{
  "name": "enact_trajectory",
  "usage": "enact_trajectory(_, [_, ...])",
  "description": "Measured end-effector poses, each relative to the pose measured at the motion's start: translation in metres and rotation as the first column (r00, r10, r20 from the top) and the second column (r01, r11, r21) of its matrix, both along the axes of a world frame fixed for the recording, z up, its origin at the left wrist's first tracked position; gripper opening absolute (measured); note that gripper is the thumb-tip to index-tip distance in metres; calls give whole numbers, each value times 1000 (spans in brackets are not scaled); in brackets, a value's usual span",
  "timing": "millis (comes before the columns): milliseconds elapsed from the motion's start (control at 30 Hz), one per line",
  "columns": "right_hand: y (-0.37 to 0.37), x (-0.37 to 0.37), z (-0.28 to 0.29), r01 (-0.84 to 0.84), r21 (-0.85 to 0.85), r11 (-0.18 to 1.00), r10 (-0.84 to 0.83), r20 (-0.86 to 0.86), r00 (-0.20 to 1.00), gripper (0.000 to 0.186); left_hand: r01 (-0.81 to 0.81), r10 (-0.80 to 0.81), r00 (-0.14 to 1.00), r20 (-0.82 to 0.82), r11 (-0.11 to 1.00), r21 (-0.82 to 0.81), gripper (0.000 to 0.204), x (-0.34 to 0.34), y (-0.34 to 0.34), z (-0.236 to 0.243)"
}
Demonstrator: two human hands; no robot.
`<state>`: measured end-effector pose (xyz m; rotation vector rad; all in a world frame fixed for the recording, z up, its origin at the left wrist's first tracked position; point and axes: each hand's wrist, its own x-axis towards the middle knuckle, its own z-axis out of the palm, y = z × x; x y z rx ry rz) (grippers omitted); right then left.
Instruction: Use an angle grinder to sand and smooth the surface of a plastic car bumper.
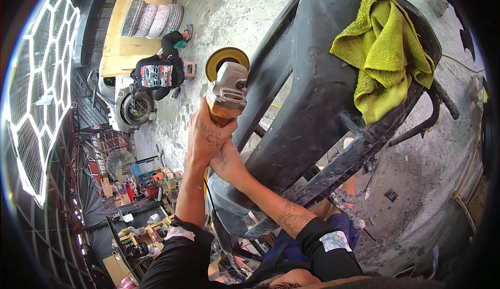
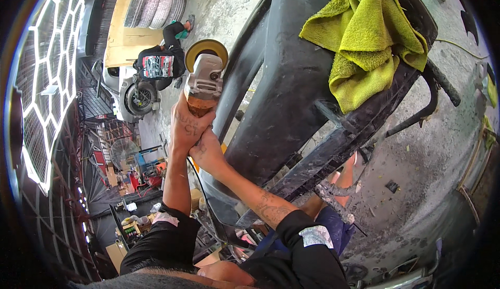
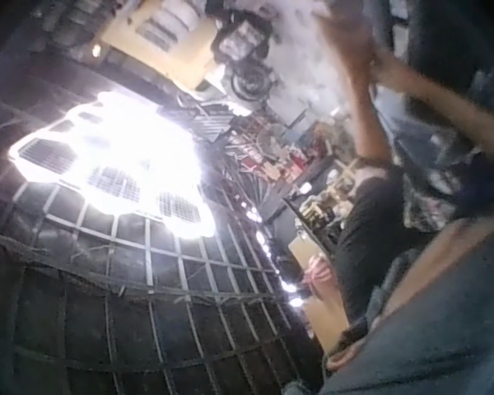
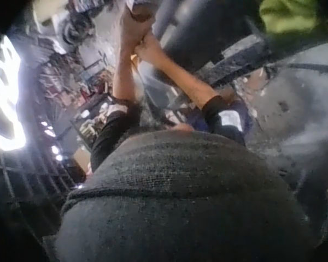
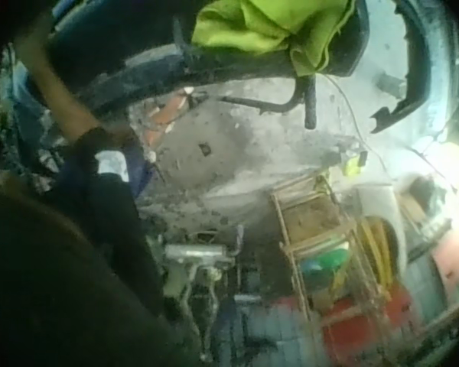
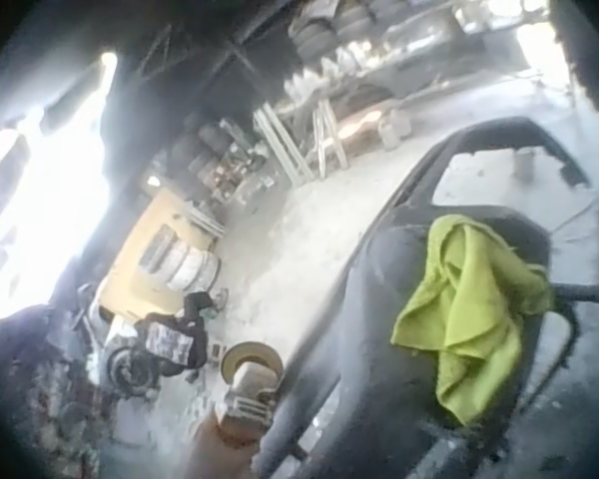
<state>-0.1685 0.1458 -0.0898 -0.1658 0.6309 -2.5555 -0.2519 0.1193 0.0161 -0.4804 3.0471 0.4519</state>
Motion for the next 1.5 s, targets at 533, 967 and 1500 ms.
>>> enact_trajectory(533, [8, -6, 3, 20, 140, 990, -10, -71, 997, 71, 15, -12, 998, -54, 998, 56, 49, 0, 2, -1])
enact_trajectory(967, [9, -8, 8, 42, 117, 992, -39, -33, 999, 65, -28, 28, 999, 22, 999, -22, 43, -2, 6, 5])
enact_trajectory(1500, [8, -5, 6, -19, 138, 990, 23, -24, 999, 70, 3, -3, 1000, -20, 999, 34, 50, -3, 3, -1])
